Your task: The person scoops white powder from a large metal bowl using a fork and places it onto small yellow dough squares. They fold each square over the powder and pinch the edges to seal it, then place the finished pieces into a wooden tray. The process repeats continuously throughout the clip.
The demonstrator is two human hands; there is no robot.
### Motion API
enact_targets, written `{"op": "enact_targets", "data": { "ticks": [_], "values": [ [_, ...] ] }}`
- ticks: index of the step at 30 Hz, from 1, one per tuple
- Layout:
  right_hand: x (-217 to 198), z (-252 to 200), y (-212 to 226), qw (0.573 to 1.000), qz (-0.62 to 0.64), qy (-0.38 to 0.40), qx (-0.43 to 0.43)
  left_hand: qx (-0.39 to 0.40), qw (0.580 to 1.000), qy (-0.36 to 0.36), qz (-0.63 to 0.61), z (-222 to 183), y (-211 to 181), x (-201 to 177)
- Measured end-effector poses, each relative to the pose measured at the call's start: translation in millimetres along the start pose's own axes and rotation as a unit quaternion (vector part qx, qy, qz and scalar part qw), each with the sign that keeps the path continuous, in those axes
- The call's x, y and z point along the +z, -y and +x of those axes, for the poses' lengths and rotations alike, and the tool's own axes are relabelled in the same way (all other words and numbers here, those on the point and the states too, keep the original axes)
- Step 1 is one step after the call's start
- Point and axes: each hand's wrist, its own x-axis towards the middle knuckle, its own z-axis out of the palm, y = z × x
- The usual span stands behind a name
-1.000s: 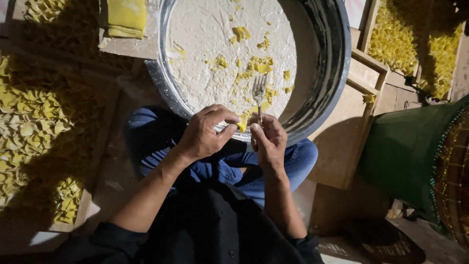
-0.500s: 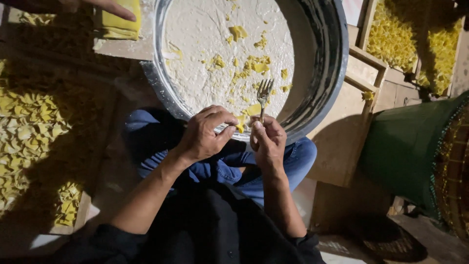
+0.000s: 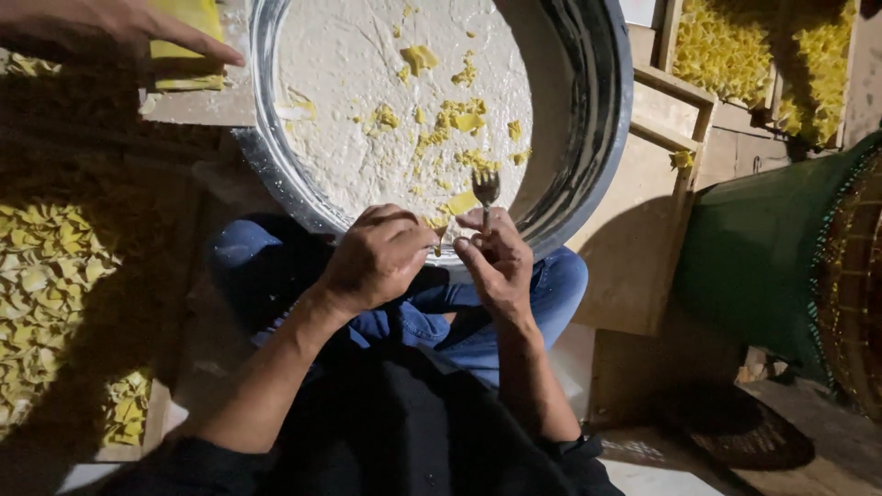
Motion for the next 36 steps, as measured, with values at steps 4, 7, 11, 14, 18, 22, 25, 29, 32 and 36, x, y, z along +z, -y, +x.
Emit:
{"op": "enact_targets", "data": {
  "ticks": [4, 7, 11, 14, 18, 22, 25, 29, 32, 36],
  "values": [
    [0, 11, 10, 0.993, -0.087, 0.061, -0.052, 0.031, 0.999, 0.030, 0.032, 10, -10, -10],
    [3, 12, 13, 0.990, -0.082, 0.100, -0.051, 0.027, 0.998, 0.027, 0.043, 11, -15, -9],
    [-3, 8, 3, 0.988, -0.083, 0.131, -0.023, -0.136, 0.985, 0.063, -0.089, 1, -15, -1],
    [-4, 10, 4, 0.987, -0.080, 0.135, -0.030, -0.189, 0.977, 0.059, -0.077, -9, -9, 10],
    [-10, 5, -6, 0.986, -0.101, 0.135, -0.016, -0.223, 0.970, 0.013, -0.096, -4, -9, 5],
    [-11, 1, -3, 0.991, -0.103, 0.083, 0.035, -0.241, 0.965, 0.009, -0.099, -11, -2, 9],
    [-24, -1, 7, 0.993, -0.099, -0.006, 0.055, -0.277, 0.952, 0.007, -0.128, -9, -3, 9],
    [-98, -5, -25, 0.979, -0.062, -0.190, 0.037, -0.268, 0.959, 0.028, -0.087, -10, 1, 18],
    [-148, -9, -44, 0.942, -0.038, -0.332, 0.022, -0.210, 0.975, 0.058, -0.040, -11, -4, 42],
    [-201, -14, -58, 0.892, -0.077, -0.443, 0.054, -0.095, 0.992, 0.082, -0.013, -4, -16, 97]
  ]
}}
